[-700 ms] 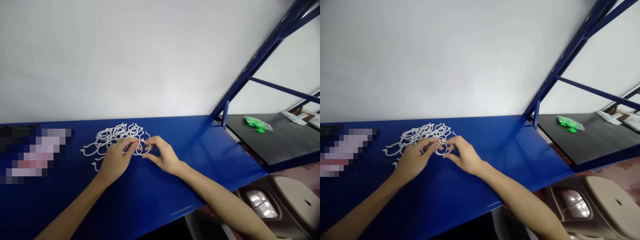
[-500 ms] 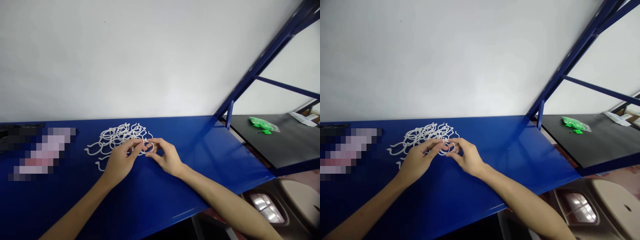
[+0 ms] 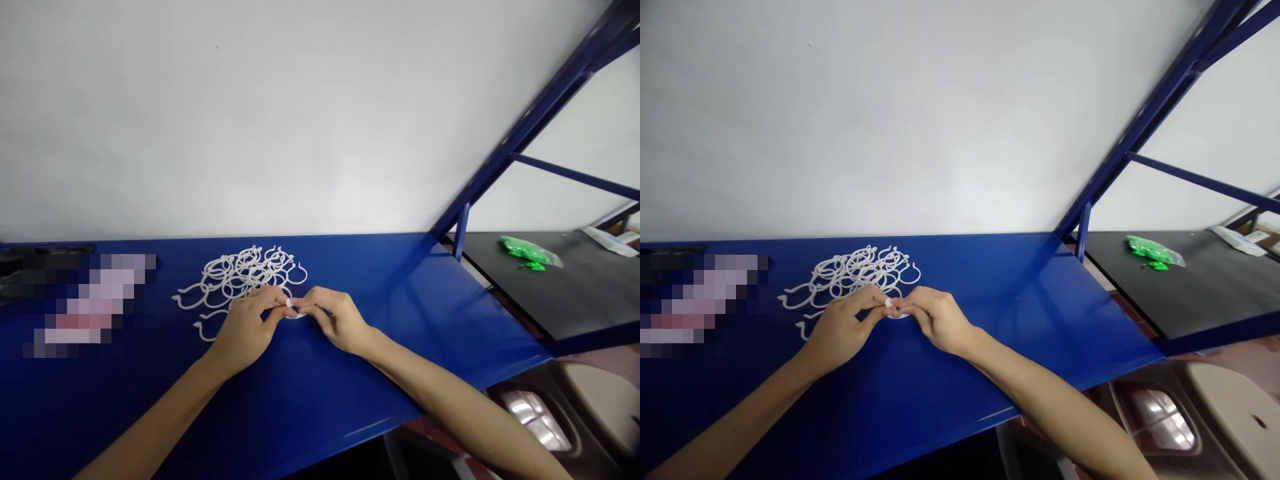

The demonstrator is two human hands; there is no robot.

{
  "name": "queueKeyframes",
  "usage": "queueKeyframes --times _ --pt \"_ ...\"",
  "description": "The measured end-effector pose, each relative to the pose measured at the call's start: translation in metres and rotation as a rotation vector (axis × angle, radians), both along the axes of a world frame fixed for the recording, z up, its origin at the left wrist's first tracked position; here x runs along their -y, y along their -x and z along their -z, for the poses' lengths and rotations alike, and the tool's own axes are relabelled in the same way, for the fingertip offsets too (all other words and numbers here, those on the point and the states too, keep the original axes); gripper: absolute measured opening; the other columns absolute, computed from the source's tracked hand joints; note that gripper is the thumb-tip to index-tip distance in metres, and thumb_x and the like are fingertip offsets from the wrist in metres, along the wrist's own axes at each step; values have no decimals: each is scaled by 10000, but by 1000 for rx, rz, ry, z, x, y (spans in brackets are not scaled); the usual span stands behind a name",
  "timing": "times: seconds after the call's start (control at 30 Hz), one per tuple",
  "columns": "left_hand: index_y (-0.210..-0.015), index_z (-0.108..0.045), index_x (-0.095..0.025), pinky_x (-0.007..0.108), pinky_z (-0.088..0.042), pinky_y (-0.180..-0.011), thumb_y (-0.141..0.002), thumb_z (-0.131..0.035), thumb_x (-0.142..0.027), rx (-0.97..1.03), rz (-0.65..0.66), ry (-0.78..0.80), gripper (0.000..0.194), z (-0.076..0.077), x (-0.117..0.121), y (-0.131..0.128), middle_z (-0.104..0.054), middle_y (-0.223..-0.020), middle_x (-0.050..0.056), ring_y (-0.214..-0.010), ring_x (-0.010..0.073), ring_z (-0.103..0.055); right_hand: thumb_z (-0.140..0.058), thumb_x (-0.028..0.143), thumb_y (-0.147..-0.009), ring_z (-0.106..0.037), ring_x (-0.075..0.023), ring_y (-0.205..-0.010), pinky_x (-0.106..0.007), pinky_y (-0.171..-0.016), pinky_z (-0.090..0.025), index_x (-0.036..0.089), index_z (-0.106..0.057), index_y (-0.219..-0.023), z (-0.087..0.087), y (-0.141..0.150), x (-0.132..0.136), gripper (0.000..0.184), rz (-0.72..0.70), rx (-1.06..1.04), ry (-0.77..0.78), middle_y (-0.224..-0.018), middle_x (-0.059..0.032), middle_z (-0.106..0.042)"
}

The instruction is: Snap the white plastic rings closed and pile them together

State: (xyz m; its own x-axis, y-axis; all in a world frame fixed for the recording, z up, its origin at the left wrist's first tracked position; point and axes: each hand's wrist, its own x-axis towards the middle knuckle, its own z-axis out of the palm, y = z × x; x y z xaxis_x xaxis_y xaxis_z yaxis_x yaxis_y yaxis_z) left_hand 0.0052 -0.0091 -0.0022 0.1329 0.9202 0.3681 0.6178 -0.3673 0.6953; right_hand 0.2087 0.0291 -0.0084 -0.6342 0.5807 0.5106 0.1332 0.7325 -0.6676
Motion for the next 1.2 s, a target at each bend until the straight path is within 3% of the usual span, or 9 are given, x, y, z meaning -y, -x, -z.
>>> queueKeyframes --times 0.2,0.3,0.4,0.5,0.57,0.67,0.87,1.0,1.2 --pt "-839 -617 -243 312 -526 -755 -924 -511 -357 -99 -41 -66 176 9 -8 1 -714 -834 9 -793 184 -665 -454 259 -1036 -666 -160 -914 -294 -849 -550 216 -652 -1110 0 3 -7 216 65 78 -74 -995 -55 -687" --pt "-977 -671 -242 376 -512 -880 -949 -517 -396 -218 -48 -186 219 12 -12 2 -725 -936 36 -940 221 -637 -470 257 -1024 -646 -168 -935 -297 -833 -554 234 -659 -1148 0 -4 -21 228 275 128 -152 -1076 -75 -632" --pt "-1103 -688 -247 439 -464 -988 -964 -515 -382 -357 -2 -265 260 16 -14 8 -730 -1060 42 -1048 244 -592 -468 222 -1010 -644 -173 -854 -305 -781 -557 238 -681 -1136 3 -23 -42 247 566 331 -163 -1100 -79 -614" --pt "-1103 -713 -262 477 -456 -1003 -947 -543 -386 -432 24 -267 262 21 -17 15 -717 -1125 44 -1092 264 -570 -513 194 -977 -633 -230 -886 -367 -803 -557 202 -656 -1211 5 -42 -62 274 798 554 -155 -1082 -115 -625" --pt "-1063 -732 -273 493 -460 -999 -938 -554 -389 -458 36 -253 247 24 -19 18 -711 -1138 44 -1105 274 -560 -535 195 -963 -599 -284 -969 -434 -861 -544 157 -647 -1234 6 -47 -68 295 855 612 -214 -1090 -155 -624" --pt "-997 -747 -273 501 -458 -1003 -938 -553 -375 -500 49 -246 227 24 -21 20 -703 -1154 41 -1121 283 -543 -475 203 -994 -556 -300 -1019 -471 -916 -517 143 -663 -1212 5 -38 -64 294 764 557 -329 -1108 -161 -632" --pt "-1000 -744 -250 494 -437 -1026 -949 -536 -353 -563 51 -258 238 22 -19 18 -702 -1151 55 -1117 282 -540 -369 199 -1047 -561 -231 -1049 -420 -960 -498 207 -540 -1388 8 -6 -44 382 240 548 -396 -1366 -101 -572" --pt "-1034 -736 -237 485 -432 -1018 -959 -520 -343 -575 49 -260 253 23 -19 19 -709 -1123 56 -1105 280 -545 -485 213 -1017 -547 -239 -970 -409 -916 -503 130 -610 -1270 11 -1 -45 294 235 609 -362 -1165 -132 -640" --pt "-1090 -709 -249 467 -428 -991 -952 -530 -375 -447 1 -233 259 20 -18 16 -731 -1072 44 -1066 261 -573 -502 203 -1012 -556 -204 -926 -365 -875 -509 157 -643 -976 4 -7 -44 152 227 497 -297 -1019 -97 -614"
